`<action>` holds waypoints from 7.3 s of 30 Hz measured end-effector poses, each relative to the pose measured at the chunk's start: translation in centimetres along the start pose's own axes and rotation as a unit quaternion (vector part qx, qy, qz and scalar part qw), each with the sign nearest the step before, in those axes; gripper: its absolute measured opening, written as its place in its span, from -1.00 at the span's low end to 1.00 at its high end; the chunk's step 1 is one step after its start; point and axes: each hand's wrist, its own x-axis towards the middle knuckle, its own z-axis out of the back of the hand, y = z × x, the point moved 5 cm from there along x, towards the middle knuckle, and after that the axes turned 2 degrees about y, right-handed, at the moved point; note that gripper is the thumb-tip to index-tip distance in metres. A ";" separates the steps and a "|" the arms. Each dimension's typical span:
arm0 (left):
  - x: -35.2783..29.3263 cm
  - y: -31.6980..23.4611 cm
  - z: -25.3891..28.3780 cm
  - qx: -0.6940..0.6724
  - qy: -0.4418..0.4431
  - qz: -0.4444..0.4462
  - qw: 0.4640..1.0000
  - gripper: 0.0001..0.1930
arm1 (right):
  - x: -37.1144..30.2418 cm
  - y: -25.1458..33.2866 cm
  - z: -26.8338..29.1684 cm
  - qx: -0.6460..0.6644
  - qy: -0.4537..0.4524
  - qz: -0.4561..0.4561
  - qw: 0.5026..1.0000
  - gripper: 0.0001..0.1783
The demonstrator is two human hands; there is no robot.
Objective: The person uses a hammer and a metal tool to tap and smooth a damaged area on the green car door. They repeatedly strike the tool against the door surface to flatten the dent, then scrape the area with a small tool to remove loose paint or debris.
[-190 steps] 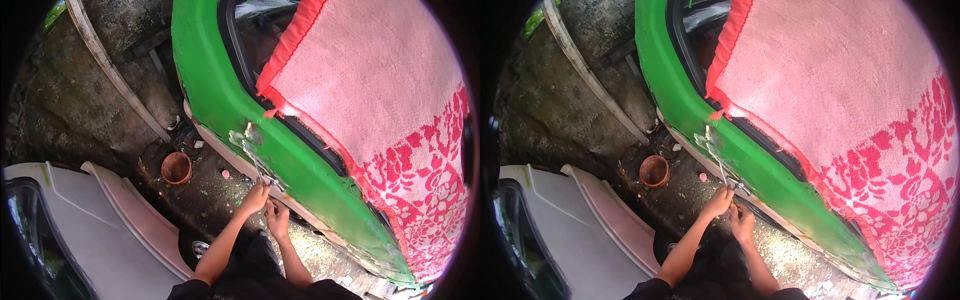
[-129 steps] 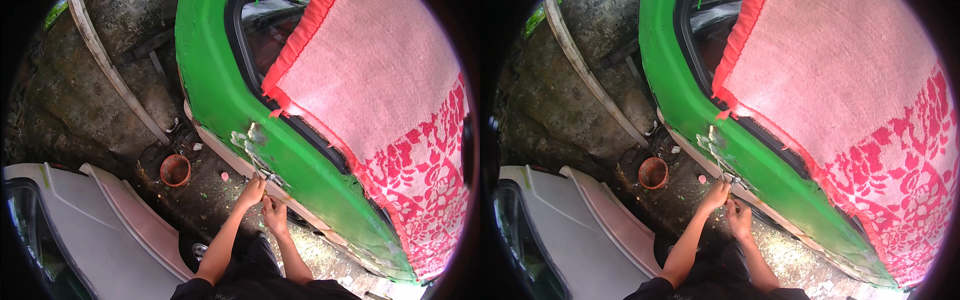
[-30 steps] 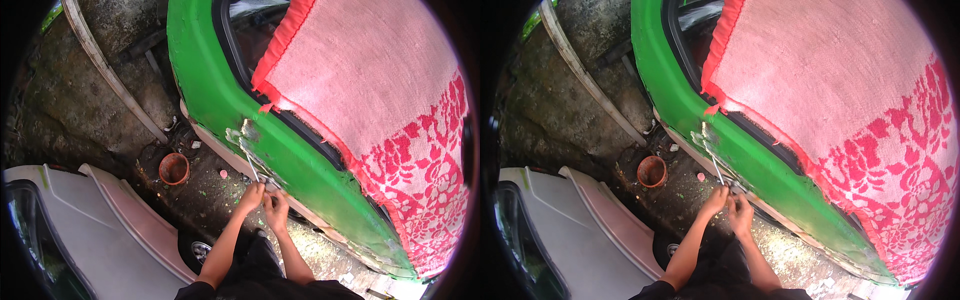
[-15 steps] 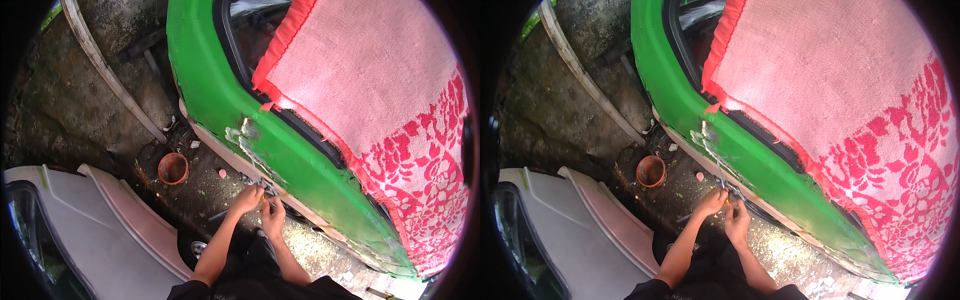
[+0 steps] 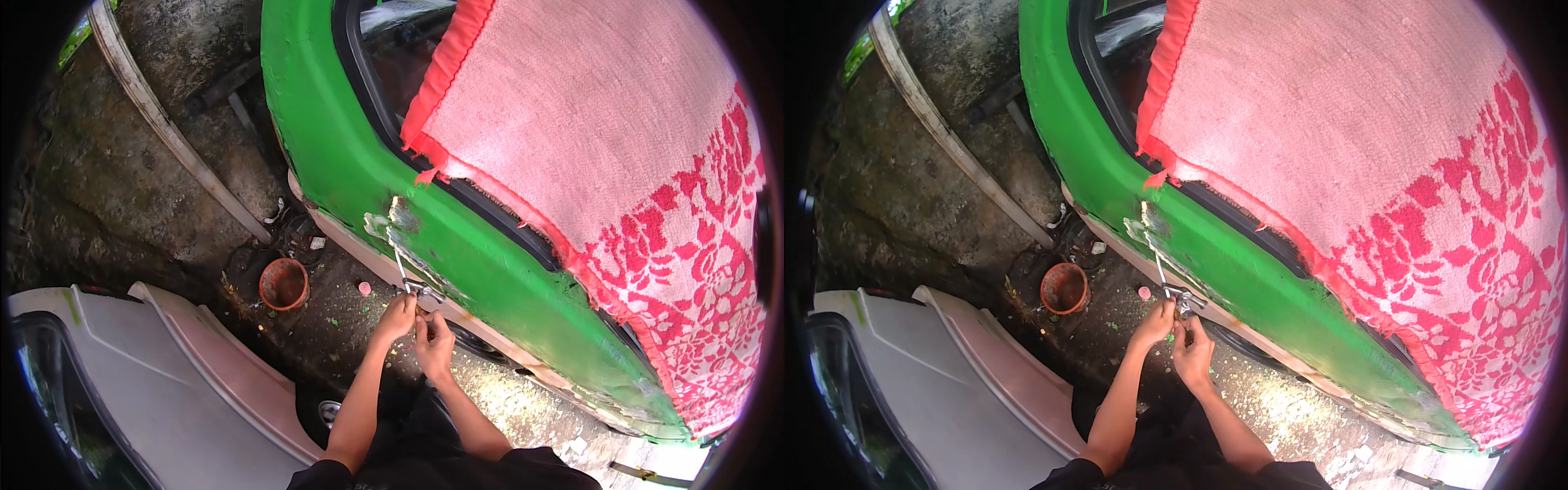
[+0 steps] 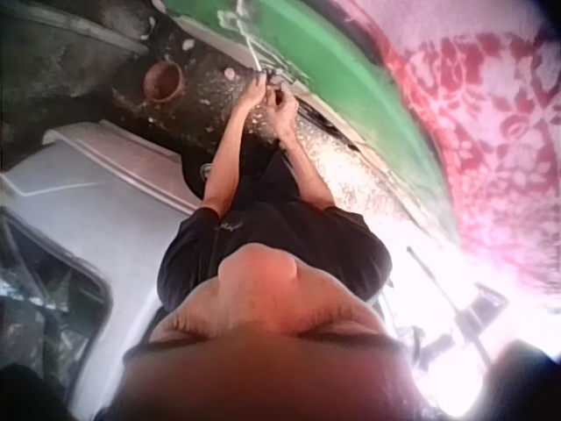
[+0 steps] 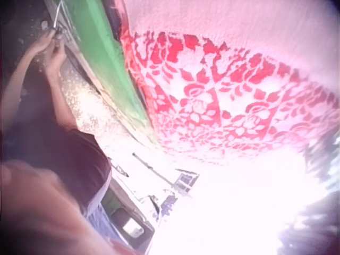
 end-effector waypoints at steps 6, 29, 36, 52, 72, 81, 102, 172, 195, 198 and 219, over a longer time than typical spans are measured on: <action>-0.1 1.0 -1.9 0.068 0.039 -0.020 0.997 -0.50 | -1.4 0.5 2.2 0.040 -0.011 -0.049 0.998 -0.85; -1.0 1.8 -1.8 -0.062 0.072 0.070 0.993 -0.48 | -2.4 0.3 1.7 -0.051 -0.012 -0.045 0.998 -0.90; 0.1 0.8 -0.6 -0.033 0.045 0.074 0.996 -0.53 | -1.2 0.0 0.9 -0.041 -0.004 -0.034 0.999 -0.90; -0.1 0.5 -2.2 -0.178 0.025 0.135 0.974 -0.52 | -0.6 0.6 1.0 0.037 0.001 -0.048 0.998 -0.89; -0.5 2.3 -2.9 -0.139 0.024 0.095 0.985 -0.53 | -1.3 1.2 1.9 -0.046 -0.011 -0.022 0.999 -0.88; -0.3 2.4 -3.6 -0.132 0.001 0.089 0.987 -0.55 | -0.7 0.9 2.9 -0.036 0.005 -0.043 0.998 -0.90; -2.6 0.7 -2.2 -0.108 0.088 0.176 0.974 -0.45 | -0.4 1.2 3.4 -0.010 0.012 -0.033 0.999 -0.85; -1.1 -3.5 0.7 -0.179 0.073 0.062 0.979 -0.45 | -0.2 0.0 -0.7 0.154 0.011 -0.081 0.985 -0.88; -1.8 -3.8 -0.9 -0.115 0.059 0.004 0.992 -0.42 | -1.3 3.5 1.4 0.189 0.005 -0.140 0.972 -0.90; -0.5 -4.0 0.8 -0.134 0.060 0.046 0.988 -0.41 | 0.0 2.8 0.1 0.150 0.022 -0.119 0.981 -0.87; 0.1 -4.1 1.1 -0.063 0.057 0.048 0.995 -0.25 | 0.7 2.1 0.5 0.126 0.034 -0.112 0.985 -0.87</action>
